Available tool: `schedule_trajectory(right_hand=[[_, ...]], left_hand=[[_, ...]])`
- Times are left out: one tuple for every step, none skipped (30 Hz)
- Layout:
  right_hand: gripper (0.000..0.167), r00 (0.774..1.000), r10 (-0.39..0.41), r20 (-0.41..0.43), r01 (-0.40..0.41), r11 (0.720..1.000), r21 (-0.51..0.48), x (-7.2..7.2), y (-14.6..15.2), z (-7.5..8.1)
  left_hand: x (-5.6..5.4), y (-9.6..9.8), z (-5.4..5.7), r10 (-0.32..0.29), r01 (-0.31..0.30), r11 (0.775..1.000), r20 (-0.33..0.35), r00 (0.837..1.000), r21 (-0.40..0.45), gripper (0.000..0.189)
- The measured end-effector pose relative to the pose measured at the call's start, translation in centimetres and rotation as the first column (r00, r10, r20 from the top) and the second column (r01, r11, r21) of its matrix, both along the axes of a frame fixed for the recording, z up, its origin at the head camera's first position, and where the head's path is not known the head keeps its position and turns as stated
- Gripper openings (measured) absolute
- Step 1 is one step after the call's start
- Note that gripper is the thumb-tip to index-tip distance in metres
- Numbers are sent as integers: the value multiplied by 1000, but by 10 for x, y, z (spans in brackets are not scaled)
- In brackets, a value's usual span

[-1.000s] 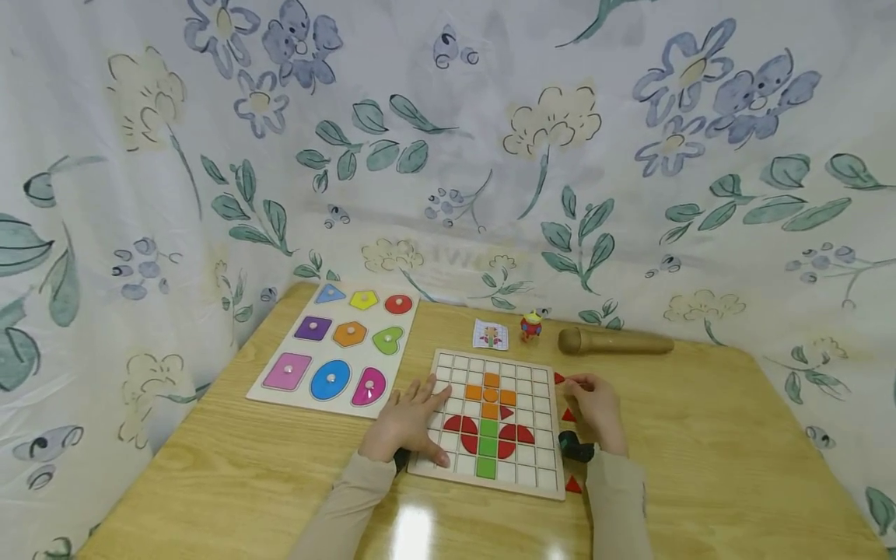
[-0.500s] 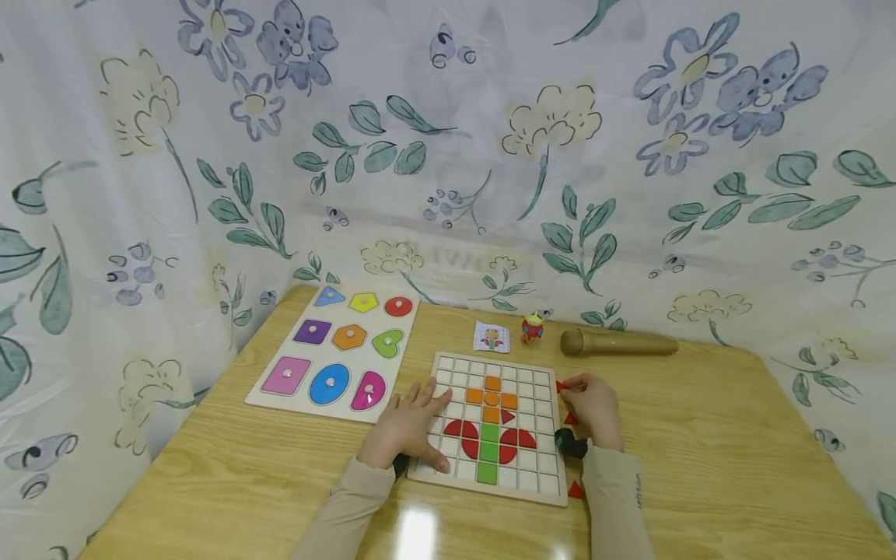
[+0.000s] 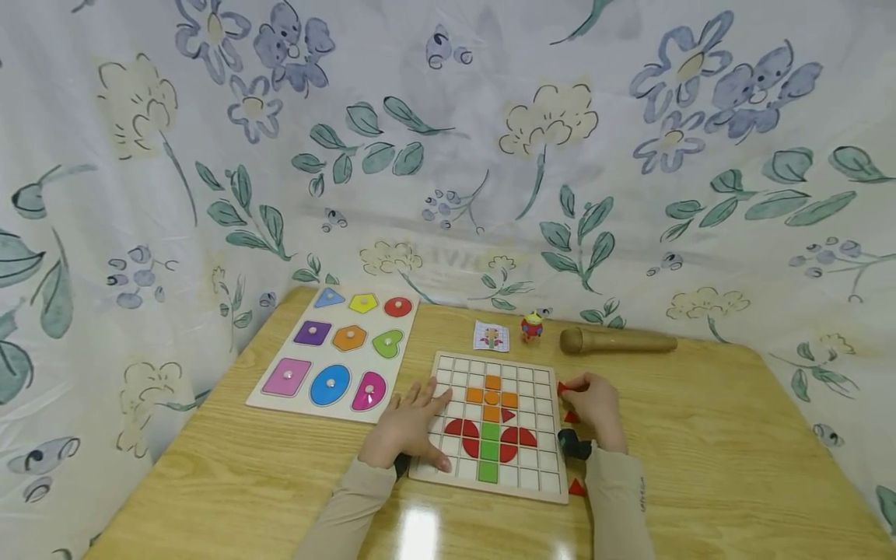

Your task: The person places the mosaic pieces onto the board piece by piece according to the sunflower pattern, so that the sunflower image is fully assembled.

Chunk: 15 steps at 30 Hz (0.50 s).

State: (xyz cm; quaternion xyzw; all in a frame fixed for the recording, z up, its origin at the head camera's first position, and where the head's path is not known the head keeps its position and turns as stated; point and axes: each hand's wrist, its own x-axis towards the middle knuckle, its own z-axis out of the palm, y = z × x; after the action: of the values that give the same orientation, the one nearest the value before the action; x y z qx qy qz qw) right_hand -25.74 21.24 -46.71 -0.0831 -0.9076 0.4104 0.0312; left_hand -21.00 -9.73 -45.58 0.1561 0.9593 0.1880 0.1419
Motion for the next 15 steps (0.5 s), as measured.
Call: schedule_trajectory(right_hand=[[15,1000,1,3,-1,1000,-3,1,-1,1],[19,1000,2,6,-2,1000,-6,2,-2,2],[22,1000,3,7,-3,1000,-10,3,-3,4],[26,1000,7,8,-7,1000,-13,3,-6,5],[29,1000,12,9,-12,1000,-14,3,-8,6],[31,1000,15,11,-15,1000,-8,3,-10,6],[33,1000,14,13,-14,1000,-10,3,-13,6],[33,1000,14,16,-13,1000,-13,2,-15,6],[34,1000,15,24,-15,1000,-19,2,-17,6],[34,999,23,35,-22,999,-32,1,-19,6],[34,999,30,42,-28,999,-44,1,-21,6],[33,998,38,47,-36,998,-55,1,-22,6],[33,998,47,47,-44,997,-67,0,-24,6],[33,997,57,46,-53,995,-80,0,-26,6],[33,997,66,45,-62,995,-80,-1,-28,6]], left_hand=[[0,0,0,0,0,1000,1,1000,0,112],[0,1,1,-2,2,1000,-1,1000,-1,112],[0,1,1,-2,2,1000,-2,1000,-2,112],[0,0,2,0,0,1000,-1,1000,-2,112],[0,0,2,2,-2,1000,-1,1000,-1,112],[1,0,3,2,-2,1000,-2,1000,-1,112],[2,0,4,3,-3,1000,-2,1000,0,111],[3,0,5,4,-4,1000,-4,1000,0,111],[3,0,5,7,-7,1000,-3,1000,1,111],[4,-1,5,8,-8,1000,-3,1000,2,111],[4,-1,5,8,-8,1000,-4,1000,2,111],[4,-1,4,8,-8,1000,-5,1000,3,111],[4,0,4,7,-7,1000,-7,1000,4,111],[3,-1,3,5,-5,1000,-9,1000,6,111],[3,0,2,2,-2,1000,-9,1000,6,111]])
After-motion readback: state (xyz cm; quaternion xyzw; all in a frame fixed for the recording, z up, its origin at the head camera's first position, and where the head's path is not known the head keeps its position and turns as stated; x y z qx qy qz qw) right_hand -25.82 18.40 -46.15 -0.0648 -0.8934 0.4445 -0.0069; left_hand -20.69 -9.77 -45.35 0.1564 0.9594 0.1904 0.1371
